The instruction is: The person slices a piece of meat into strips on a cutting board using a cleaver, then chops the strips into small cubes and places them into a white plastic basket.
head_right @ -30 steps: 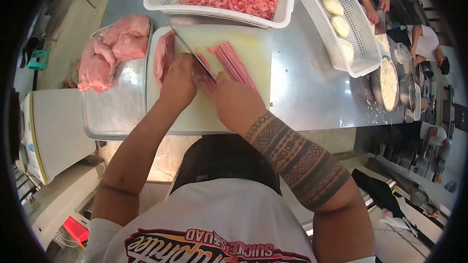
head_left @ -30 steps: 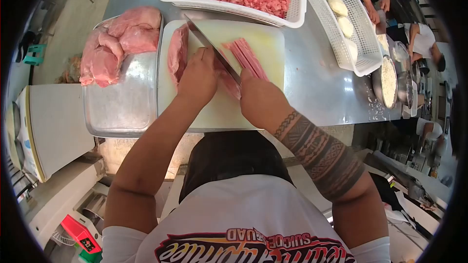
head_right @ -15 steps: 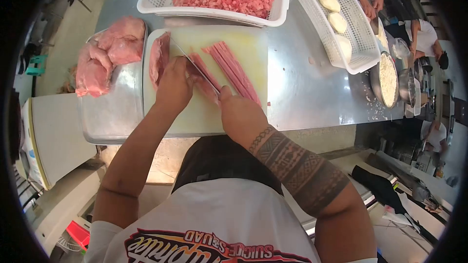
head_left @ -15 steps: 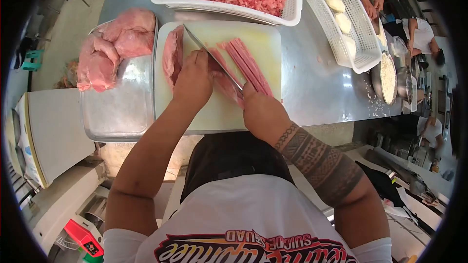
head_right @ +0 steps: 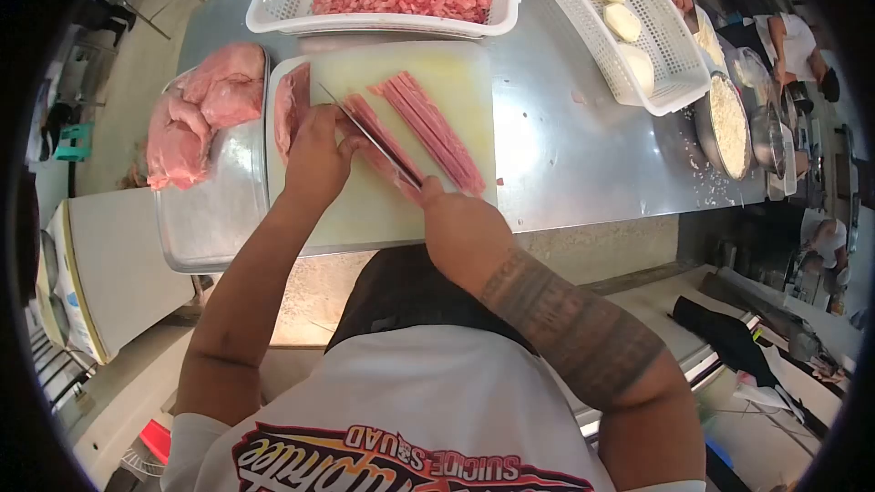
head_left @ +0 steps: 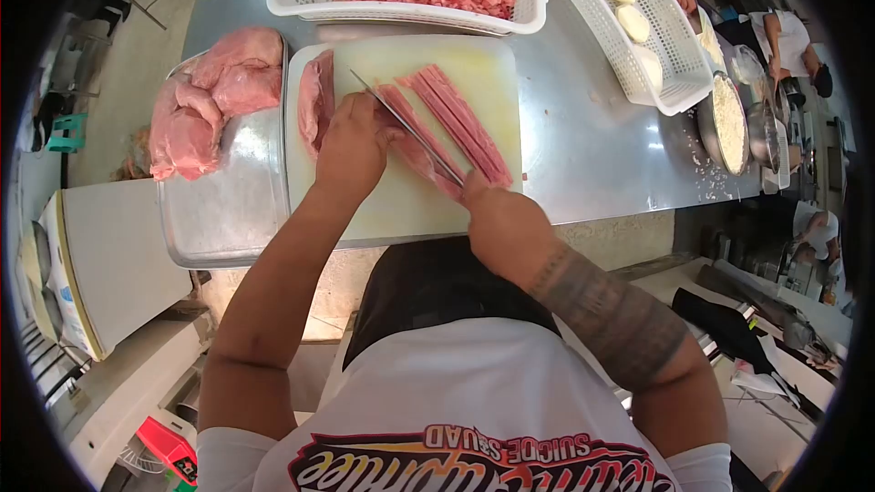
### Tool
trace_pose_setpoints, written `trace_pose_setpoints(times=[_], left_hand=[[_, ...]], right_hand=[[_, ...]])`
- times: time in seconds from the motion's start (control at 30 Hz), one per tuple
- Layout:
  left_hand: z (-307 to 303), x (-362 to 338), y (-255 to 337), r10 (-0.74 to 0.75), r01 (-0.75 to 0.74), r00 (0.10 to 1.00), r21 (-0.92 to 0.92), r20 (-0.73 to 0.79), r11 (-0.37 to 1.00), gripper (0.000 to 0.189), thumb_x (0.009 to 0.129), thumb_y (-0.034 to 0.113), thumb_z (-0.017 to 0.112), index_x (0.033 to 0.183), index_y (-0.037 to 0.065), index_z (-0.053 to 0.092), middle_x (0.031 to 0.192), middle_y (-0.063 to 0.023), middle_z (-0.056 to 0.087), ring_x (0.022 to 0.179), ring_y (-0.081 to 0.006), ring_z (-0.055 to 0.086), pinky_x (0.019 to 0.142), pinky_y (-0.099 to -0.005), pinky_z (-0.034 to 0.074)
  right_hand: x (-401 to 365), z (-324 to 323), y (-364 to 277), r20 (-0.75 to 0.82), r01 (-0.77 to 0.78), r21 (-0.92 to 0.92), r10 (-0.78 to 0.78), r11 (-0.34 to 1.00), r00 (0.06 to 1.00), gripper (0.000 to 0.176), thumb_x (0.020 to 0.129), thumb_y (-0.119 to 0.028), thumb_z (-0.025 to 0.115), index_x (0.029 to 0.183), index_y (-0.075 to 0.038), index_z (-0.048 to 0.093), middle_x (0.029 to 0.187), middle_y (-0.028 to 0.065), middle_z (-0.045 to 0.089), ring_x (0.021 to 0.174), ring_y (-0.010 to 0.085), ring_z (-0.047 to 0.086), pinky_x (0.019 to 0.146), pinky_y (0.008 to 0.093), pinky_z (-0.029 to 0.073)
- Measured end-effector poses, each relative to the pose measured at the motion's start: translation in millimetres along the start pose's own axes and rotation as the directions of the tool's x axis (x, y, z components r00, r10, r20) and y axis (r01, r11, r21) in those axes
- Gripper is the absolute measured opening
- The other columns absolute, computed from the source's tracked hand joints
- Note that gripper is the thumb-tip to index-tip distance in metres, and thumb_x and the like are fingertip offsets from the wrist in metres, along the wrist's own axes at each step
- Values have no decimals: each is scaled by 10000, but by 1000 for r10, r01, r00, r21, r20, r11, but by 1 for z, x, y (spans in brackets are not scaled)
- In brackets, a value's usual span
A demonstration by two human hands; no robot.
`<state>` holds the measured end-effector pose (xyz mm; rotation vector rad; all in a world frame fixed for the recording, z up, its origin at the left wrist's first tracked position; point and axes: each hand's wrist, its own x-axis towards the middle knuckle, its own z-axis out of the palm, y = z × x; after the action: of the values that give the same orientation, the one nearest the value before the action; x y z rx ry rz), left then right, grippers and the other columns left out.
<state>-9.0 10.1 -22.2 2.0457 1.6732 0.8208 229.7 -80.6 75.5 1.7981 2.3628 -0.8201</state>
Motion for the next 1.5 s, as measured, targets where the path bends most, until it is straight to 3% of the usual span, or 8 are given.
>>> trace_pose_setpoints(times=[0.13, 0.27, 0.43, 0.73, 0.97, 1.03, 1.2, 1.5], left_hand=[[0, 0, 2, -15, 15, 1000, -4, -2, 1000, 467, 835, 146, 879, 1193, 0, 617, 1155, -192, 684, 1132, -411, 655, 949, -505, 517], [1, 1, -2, -17, 17, 1000, -9, -6, 1000, 510, 825, 153, 897, 1220, -4, 616, 1160, -182, 684, 1128, -390, 662, 959, -486, 524], [2, 2, -9, 29, -29, 1000, 33, 3, 999, 504, 850, 169, 877, 1219, -22, 592, 1182, -217, 662, 1110, -441, 650, 948, -510, 525], [-3, -3, -7, 59, -61, 998, 76, 28, 995, 458, 839, 145, 887, 1166, 0, 601, 1127, -175, 669, 1094, -403, 654, 931, -485, 524], [-6, 2, -4, 49, -52, 998, 87, 38, 995, 455, 842, 132, 884, 1172, 11, 594, 1128, -163, 664, 1088, -391, 657, 940, -476, 526], [-3, 1, -7, 87, -89, 996, 94, 19, 992, 479, 845, 160, 887, 1194, 12, 594, 1149, -166, 662, 1095, -394, 655, 941, -478, 530], [-5, -1, -10, 106, -108, 994, 141, 16, 984, 536, 854, 264, 892, 1223, 6, 601, 1164, -181, 663, 1103, -403, 664, 933, -480, 545], [-3, -2, -11, 153, -152, 988, 71, -16, 986, 500, 882, 207, 878, 1253, -2, 616, 1193, -186, 681, 1136, -381, 678, 975, -454, 552]], right_hand=[[-63, -24, 16, 146, -72, -17, 74, 997, 987, 213, 969, -47, 520, 1169, 11, 560, 843, 222, 722, 836, 436, 734, 693, 542, 581], [-44, 34, 41, 145, -71, -52, 78, 996, 986, 225, 976, -64, 530, 1188, 7, 561, 892, 239, 725, 858, 432, 743, 705, 532, 593], [-35, 21, 23, 165, -127, -56, 134, 990, 977, 245, 976, -92, 542, 1202, 3, 561, 879, 230, 720, 824, 417, 746, 704, 514, 605], [-14, 62, 40, -148, 46, 69, -35, 997, 988, 163, 957, -91, 542, 1106, -26, 548, 852, 218, 715, 772, 405, 747, 644, 517, 599], [-4, 43, 27, -108, 34, 178, -15, 983, 994, 128, 981, -93, 537, 1084, -16, 529, 845, 224, 706, 790, 435, 740, 678, 546, 585], [14, 49, 28, -168, 119, 255, -77, 960, 983, 128, 989, -95, 538, 1089, -16, 529, 860, 228, 713, 813, 435, 745, 689, 555, 581], [13, 35, 19, -66, 46, 249, -31, 967, 997, 136, 996, -101, 530, 1101, -13, 535, 850, 240, 719, 836, 434, 750, 702, 560, 582], [3, 31, 80, -64, -7, 235, 22, 972, 998, 217, 943, -106, 600, 1125, -4, 541, 870, 255, 722, 883, 468, 738, 757, 568, 583]])
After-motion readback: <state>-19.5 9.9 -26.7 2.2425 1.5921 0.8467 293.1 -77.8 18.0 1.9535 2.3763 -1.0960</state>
